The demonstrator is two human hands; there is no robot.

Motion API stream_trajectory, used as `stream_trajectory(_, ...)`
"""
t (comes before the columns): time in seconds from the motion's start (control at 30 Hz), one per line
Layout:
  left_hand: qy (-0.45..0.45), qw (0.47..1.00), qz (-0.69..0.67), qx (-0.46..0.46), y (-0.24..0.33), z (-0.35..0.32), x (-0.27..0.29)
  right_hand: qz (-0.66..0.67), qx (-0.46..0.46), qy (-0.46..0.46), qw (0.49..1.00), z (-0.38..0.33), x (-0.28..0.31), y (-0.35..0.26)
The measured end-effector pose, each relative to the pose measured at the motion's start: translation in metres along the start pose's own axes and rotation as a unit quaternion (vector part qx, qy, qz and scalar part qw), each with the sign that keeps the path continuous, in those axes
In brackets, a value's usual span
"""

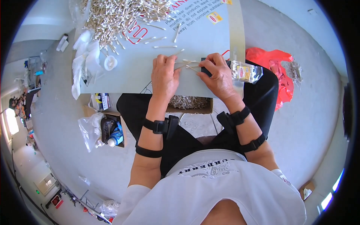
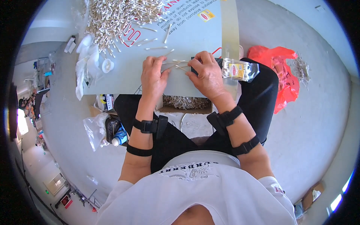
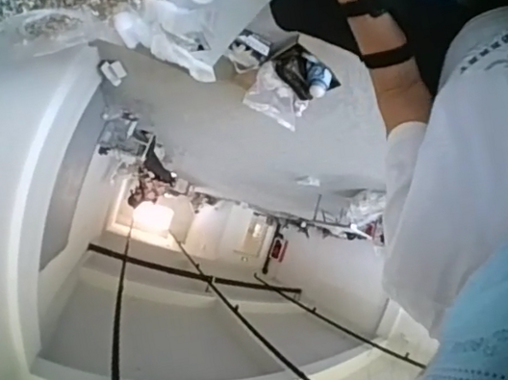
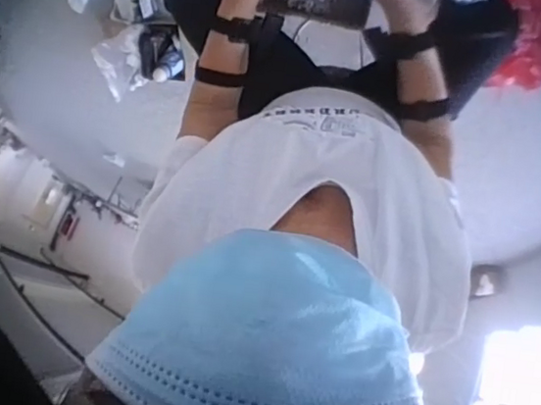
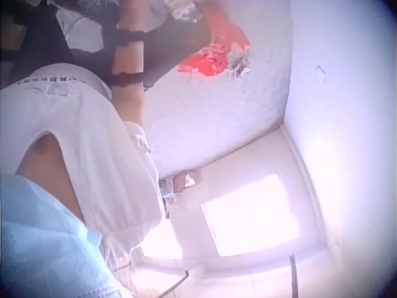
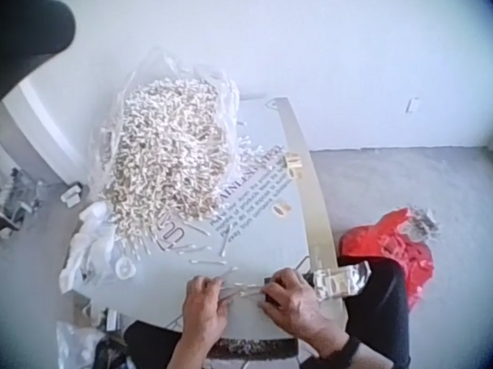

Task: Packaging bundles of cotton swabs into small plastic bags for distribution.

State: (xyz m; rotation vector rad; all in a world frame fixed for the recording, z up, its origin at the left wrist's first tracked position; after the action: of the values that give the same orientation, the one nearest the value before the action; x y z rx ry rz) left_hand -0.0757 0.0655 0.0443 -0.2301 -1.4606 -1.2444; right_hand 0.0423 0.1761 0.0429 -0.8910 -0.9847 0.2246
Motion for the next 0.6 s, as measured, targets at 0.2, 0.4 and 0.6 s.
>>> stream_trajectory(0.2,0.005,1.000,0.008,-0.027,0.0008,0.0017,-0.0053,-0.031,0.040,0.001,0.999,-0.0011,-0.0066,-0.0017)
stream_trajectory(0.4,-0.006,0.999,0.034,-0.026,0.0003,0.0024,-0.0105,-0.016,0.037,-0.002,0.999,-0.0021,-0.0059,-0.0011)
stream_trajectory(0.6,-0.002,0.999,0.034,-0.040,0.0028,0.0034,-0.0098,-0.003,0.029,-0.003,1.000,-0.0032,-0.0062,0.0023)
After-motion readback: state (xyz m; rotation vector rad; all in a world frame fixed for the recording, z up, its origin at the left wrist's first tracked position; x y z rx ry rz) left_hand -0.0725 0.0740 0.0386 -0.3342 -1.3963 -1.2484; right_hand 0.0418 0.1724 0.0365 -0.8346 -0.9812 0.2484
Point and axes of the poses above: each hand's wrist, its own z-axis towards the middle knuckle, its own x-axis out of the back of the hand, y = z × x, the point moved 10 cm from there along z, towards the middle knuckle, and after that the axes turned 1 degree about -x, right-handed, at the moved point
